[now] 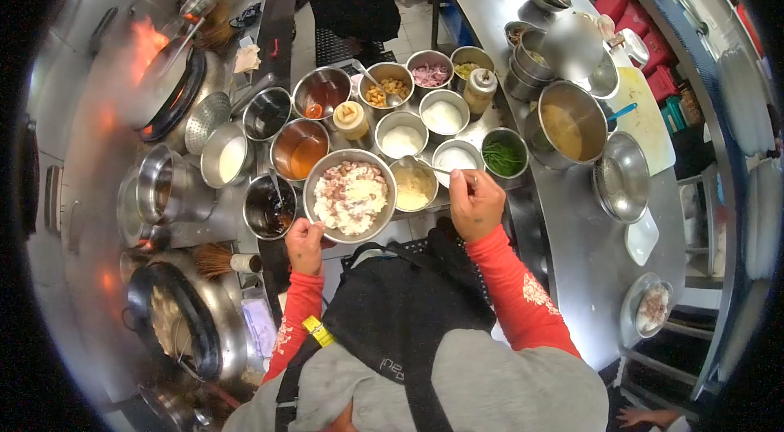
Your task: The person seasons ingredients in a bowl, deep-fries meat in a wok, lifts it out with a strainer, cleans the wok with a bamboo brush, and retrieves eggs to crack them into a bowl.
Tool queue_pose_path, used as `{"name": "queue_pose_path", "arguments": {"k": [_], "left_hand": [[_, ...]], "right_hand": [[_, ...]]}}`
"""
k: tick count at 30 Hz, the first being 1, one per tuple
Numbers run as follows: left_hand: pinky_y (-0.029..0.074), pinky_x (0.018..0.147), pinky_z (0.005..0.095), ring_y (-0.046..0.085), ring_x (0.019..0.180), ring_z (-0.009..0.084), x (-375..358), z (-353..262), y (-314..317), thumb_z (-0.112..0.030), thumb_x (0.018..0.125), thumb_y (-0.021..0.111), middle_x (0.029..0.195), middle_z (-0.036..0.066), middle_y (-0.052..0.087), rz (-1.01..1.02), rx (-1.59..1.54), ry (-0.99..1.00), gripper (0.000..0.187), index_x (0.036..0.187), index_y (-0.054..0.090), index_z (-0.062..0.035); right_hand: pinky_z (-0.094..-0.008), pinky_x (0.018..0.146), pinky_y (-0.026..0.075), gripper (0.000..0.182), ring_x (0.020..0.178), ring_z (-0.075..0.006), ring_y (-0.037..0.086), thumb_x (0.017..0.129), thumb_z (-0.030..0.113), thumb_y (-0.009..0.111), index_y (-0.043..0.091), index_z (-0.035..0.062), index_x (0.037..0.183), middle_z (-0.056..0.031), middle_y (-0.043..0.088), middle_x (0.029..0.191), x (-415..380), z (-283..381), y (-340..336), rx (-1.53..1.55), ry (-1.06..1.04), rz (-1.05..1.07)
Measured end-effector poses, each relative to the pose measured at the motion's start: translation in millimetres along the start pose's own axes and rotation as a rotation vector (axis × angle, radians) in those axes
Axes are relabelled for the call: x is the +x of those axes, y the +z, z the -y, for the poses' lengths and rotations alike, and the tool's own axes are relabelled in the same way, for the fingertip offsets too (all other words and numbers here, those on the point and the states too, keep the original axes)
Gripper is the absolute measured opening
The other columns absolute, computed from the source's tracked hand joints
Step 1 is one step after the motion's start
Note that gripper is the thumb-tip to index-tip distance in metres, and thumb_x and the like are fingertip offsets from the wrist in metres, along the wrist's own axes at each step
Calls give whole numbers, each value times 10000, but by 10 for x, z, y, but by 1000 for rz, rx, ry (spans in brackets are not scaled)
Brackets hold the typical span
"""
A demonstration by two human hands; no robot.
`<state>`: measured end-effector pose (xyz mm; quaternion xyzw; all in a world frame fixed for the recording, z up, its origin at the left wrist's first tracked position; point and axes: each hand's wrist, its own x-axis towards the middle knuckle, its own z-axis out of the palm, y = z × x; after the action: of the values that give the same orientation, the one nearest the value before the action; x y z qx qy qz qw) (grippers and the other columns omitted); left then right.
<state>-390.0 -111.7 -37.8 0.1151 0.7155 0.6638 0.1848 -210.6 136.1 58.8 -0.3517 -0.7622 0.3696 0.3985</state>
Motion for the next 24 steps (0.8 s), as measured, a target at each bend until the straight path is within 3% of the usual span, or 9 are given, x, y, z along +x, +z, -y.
{"name": "queue_pose_path", "arguments": {"k": [2, 3, 4, 5, 7, 9, 11, 19, 24], "left_hand": [[369, 528, 237, 455, 603, 63, -13, -155, 42, -67, 829, 626, 654, -46, 496, 28, 254, 71, 186, 690, 505, -45], [399, 543, 263, 475, 614, 84, 1, -56, 73, -78, 823, 617, 671, -36, 517, 2, 114, -10, 150, 714, 525, -31], [411, 552, 252, 486, 624, 84, -12, -64, 165, -63, 816, 609, 699, -19, 541, -30, -84, -7, 107, 738, 546, -27], [424, 571, 237, 499, 638, 82, -62, -326, 235, -49, 812, 605, 723, -3, 563, 31, -92, -52, 91, 742, 550, -32], [354, 535, 224, 410, 601, 57, 7, -131, 82, -33, 815, 598, 678, -33, 473, 115, -69, 49, 191, 680, 466, -64], [302, 516, 224, 349, 591, 45, 13, -207, 181, -30, 828, 586, 658, -52, 407, 179, -55, 76, 252, 655, 411, -81], [273, 507, 216, 325, 586, 38, 9, -241, 195, -34, 849, 569, 644, -60, 379, 227, -35, 94, 276, 649, 389, -91], [294, 478, 206, 366, 538, 38, -661, -455, 1291, -73, 864, 570, 619, -48, 444, 520, 32, 21, 244, 667, 428, -86], [443, 441, 248, 506, 504, 105, -1501, -411, 2213, -105, 856, 589, 647, 32, 542, 721, 108, -93, 189, 712, 476, -58]], "right_hand": [[-320, 514, 429, 239, 549, -178, 561, 901, 140, 565, 609, -4, 716, -150, 618, 674, -22, -229, -53, -131, 113, 51], [-376, 514, 437, 305, 564, -254, 584, 903, 199, 529, 576, 4, 673, -165, 623, 680, -116, -539, 42, -210, 39, 92], [-423, 570, 468, 315, 633, -335, 614, 900, 252, 524, 630, 11, 727, -181, 645, 719, -178, -664, 93, -342, 170, 139], [-432, 641, 496, 320, 709, -357, 645, 884, 302, 555, 674, 18, 795, -198, 662, 771, -229, -756, 141, -147, 351, 205], [-430, 707, 516, 274, 757, -365, 660, 847, 275, 633, 682, 9, 887, -208, 673, 811, -422, -1113, 323, -11, 319, 216], [-378, 719, 521, 327, 801, -304, 677, 827, 249, 647, 658, -7, 1031, -186, 688, 880, -452, -959, 107, -44, 305, 230], [-402, 767, 513, 323, 855, -336, 663, 834, 249, 622, 659, 1, 1039, -197, 682, 919, -463, -814, -130, -102, 293, 206], [-416, 798, 509, 309, 900, -351, 649, 849, 268, 573, 679, 30, 1015, -175, 684, 962, -1005, -1200, -1435, -116, 281, 98], [-432, 784, 500, 281, 880, -372, 634, 845, 261, 568, 677, 42, 984, -184, 673, 942, -1764, -1466, -2341, -126, 377, 74]]}}
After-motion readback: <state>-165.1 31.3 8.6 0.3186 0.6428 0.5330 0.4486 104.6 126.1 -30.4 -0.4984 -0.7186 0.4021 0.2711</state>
